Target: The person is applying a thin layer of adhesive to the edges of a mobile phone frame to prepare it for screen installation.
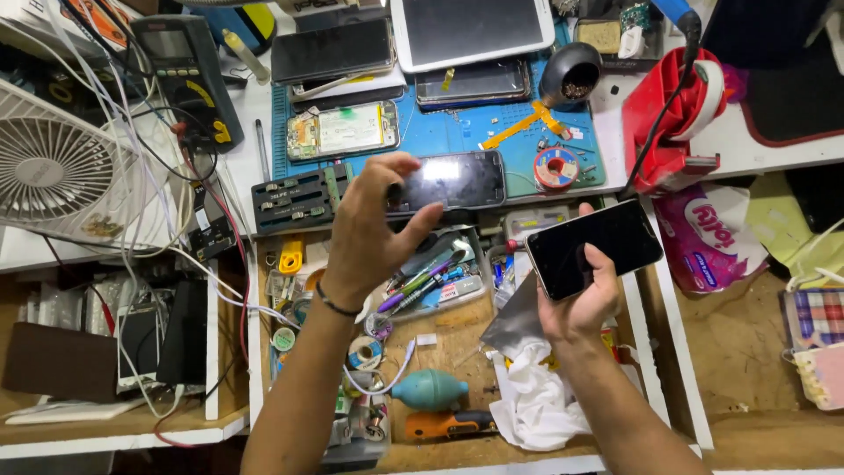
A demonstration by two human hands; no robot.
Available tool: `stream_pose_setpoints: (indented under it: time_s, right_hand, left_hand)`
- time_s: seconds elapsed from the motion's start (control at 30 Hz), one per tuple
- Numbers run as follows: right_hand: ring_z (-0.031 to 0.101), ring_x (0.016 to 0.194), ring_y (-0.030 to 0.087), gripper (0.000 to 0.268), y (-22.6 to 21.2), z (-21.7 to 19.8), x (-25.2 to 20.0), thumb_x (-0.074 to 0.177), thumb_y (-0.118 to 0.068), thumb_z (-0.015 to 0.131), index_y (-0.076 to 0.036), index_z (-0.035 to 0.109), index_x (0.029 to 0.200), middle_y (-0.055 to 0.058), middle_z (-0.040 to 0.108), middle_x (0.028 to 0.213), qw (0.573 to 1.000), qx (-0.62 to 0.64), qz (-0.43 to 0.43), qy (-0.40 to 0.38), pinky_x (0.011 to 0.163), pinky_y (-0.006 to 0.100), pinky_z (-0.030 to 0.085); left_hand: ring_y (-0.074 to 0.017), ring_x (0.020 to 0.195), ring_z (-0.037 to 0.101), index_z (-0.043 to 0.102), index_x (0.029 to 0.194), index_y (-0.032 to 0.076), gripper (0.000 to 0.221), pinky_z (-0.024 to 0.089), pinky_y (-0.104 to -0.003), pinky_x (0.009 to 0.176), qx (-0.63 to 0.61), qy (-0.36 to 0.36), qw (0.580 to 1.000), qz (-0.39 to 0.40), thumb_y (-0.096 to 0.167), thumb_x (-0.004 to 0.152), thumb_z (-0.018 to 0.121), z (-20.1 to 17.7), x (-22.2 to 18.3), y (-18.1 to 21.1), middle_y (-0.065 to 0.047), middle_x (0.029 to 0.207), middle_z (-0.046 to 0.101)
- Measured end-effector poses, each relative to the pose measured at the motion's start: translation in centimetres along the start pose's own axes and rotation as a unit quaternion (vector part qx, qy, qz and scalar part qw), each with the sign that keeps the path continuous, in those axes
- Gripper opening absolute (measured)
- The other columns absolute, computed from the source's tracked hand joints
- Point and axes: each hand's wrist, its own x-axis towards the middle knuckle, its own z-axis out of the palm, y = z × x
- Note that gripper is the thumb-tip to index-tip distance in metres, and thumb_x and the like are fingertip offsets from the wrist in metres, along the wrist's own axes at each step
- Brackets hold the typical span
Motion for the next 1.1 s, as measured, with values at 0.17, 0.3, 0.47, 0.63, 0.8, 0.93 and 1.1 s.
stream_pose_setpoints:
  time_s: [0.17, 0.3, 0.47, 0.63, 0.8, 0.93, 1.1]
  right_hand:
    - [0.072, 0.086, 0.019, 0.061, 0.1, -0.6, -0.1, 0.088, -0.013, 0.056, -0.005, 0.054, 0.148, 0.009, 0.07, 0.098, 0.999, 0.017, 0.024, 0.022, 0.078, 0.035, 0.065]
    - [0.072, 0.089, 0.023, 0.058, -0.2, -1.3, -0.3, 0.088, -0.01, 0.055, -0.005, 0.056, 0.146, 0.012, 0.071, 0.113, 0.995, 0.058, 0.063, 0.043, 0.082, 0.042, 0.064]
    - [0.073, 0.094, 0.027, 0.055, 0.0, -3.5, 0.8, 0.089, -0.009, 0.053, -0.005, 0.058, 0.144, 0.013, 0.07, 0.13, 0.991, 0.073, 0.096, 0.062, 0.083, 0.044, 0.063]
    - [0.074, 0.092, 0.03, 0.054, -0.2, -3.4, 0.7, 0.091, -0.015, 0.052, -0.009, 0.058, 0.144, 0.015, 0.072, 0.125, 0.988, 0.065, 0.131, 0.053, 0.072, 0.032, 0.062]
    - [0.072, 0.095, 0.034, 0.044, -0.6, -0.9, -0.7, 0.09, -0.013, 0.056, -0.001, 0.063, 0.132, 0.022, 0.069, 0.126, 0.981, 0.083, 0.137, 0.11, 0.069, 0.025, 0.062]
    - [0.067, 0.093, 0.043, 0.031, -0.7, 0.6, -1.0, 0.086, -0.016, 0.066, 0.004, 0.065, 0.109, 0.035, 0.067, 0.114, 0.972, 0.096, 0.142, 0.164, 0.074, 0.03, 0.064]
    - [0.065, 0.085, 0.038, 0.023, -0.9, 3.2, -2.2, 0.086, -0.012, 0.066, 0.005, 0.061, 0.1, 0.033, 0.064, 0.103, 0.969, 0.086, 0.128, 0.191, 0.074, 0.031, 0.063]
  left_hand:
    - [-0.0456, 0.11, 0.067, 0.028, 0.104, 0.017, 0.019, 0.055, -0.06, 0.098, -0.491, 0.136, 0.855, -0.097, 0.02, 0.1, 0.047, 0.0, -3.4, 8.0, -0.029, 0.13, 0.056]
    - [-0.0461, 0.128, 0.059, 0.024, 0.13, 0.029, 0.04, 0.056, -0.06, 0.106, -0.611, 0.181, 0.764, -0.1, 0.001, 0.108, 0.042, 4.1, -5.8, 10.2, -0.026, 0.158, 0.042]
    - [-0.0501, 0.113, 0.067, -0.011, 0.156, 0.043, 0.083, 0.064, -0.061, 0.09, -0.552, 0.246, 0.792, -0.086, 0.001, 0.11, 0.043, 8.5, -6.5, 13.4, -0.035, 0.152, 0.047]
    - [-0.0596, 0.093, 0.069, 0.017, 0.123, 0.023, 0.041, 0.064, -0.063, 0.081, -0.501, 0.332, 0.799, -0.01, -0.004, 0.107, 0.042, 12.5, -6.8, 13.7, -0.042, 0.12, 0.061]
    - [-0.0555, 0.087, 0.072, 0.017, 0.12, 0.021, 0.038, 0.062, -0.065, 0.076, -0.435, 0.344, 0.832, 0.026, -0.004, 0.106, 0.042, 12.3, -6.0, 13.7, -0.041, 0.112, 0.065]
    - [-0.0551, 0.085, 0.072, 0.016, 0.118, 0.018, 0.039, 0.063, -0.065, 0.074, -0.422, 0.359, 0.831, 0.033, -0.007, 0.105, 0.042, 12.5, -5.8, 13.3, -0.041, 0.11, 0.065]
    - [-0.0539, 0.083, 0.072, 0.017, 0.119, 0.017, 0.038, 0.063, -0.064, 0.073, -0.414, 0.366, 0.832, 0.043, -0.007, 0.105, 0.043, 12.3, -5.3, 13.5, -0.04, 0.107, 0.066]
